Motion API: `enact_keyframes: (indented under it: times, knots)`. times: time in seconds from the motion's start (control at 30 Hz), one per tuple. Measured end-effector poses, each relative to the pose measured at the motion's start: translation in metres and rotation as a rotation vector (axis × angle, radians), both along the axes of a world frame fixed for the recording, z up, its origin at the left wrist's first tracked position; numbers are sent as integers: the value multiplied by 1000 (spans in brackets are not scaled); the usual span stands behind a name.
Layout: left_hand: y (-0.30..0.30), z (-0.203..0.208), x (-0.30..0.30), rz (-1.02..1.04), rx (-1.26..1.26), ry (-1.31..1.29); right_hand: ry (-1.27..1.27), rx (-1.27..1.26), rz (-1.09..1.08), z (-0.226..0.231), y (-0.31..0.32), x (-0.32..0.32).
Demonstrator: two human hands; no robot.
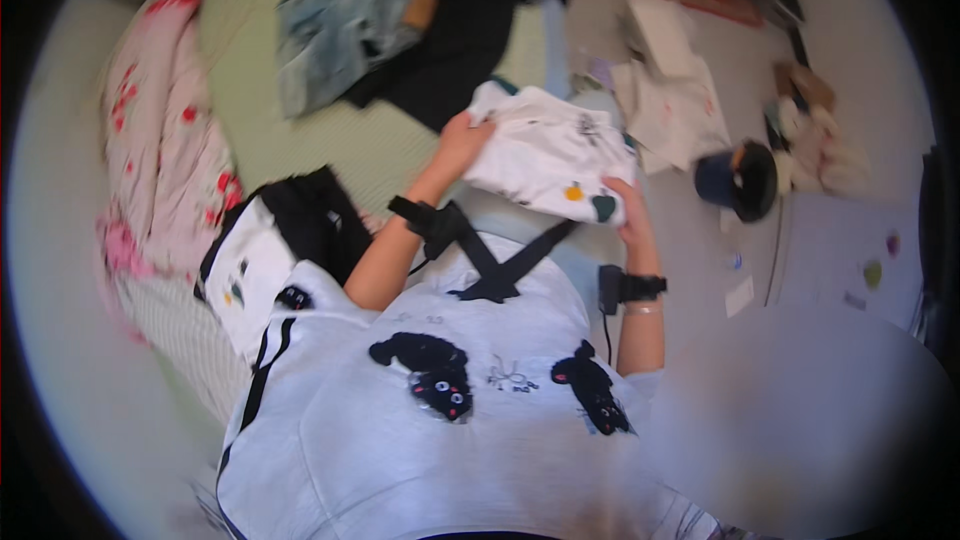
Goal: The recorder is folding several items of clothing on a bed.
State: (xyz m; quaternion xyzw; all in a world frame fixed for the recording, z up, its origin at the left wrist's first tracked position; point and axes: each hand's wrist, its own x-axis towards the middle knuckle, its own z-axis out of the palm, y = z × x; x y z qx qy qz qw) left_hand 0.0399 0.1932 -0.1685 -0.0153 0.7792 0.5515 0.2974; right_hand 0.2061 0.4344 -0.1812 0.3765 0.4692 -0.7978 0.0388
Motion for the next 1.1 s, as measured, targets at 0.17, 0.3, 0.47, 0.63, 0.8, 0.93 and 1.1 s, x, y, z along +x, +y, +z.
enact_keyframes:
  times: [0.17, 0.3, 0.47, 0.63, 0.8, 0.93, 1.1]
  knots:
    - [-47, 109, 15, -64, -168, 450, 95, -61, 157, 74, -27, -27]
    - [-120, 187, 55, 149, -289, 508, 189, -78, 423, 114, -73, -63]
    - [-250, 219, 105, 560, -446, 582, 462, -177, 872, 158, -186, -119]
    - [-371, 229, 150, 821, -454, 588, 753, -322, 1136, 162, -323, -130]
    - [-439, 152, 170, 886, -838, 458, 754, 11, 1196, 83, -403, -112]
    - [-443, 110, 178, 747, -1033, 624, 589, 131, 1266, 97, -373, -103]
    - [-362, 158, 145, 434, -989, 816, 1490, 873, 927, 140, -353, -114]
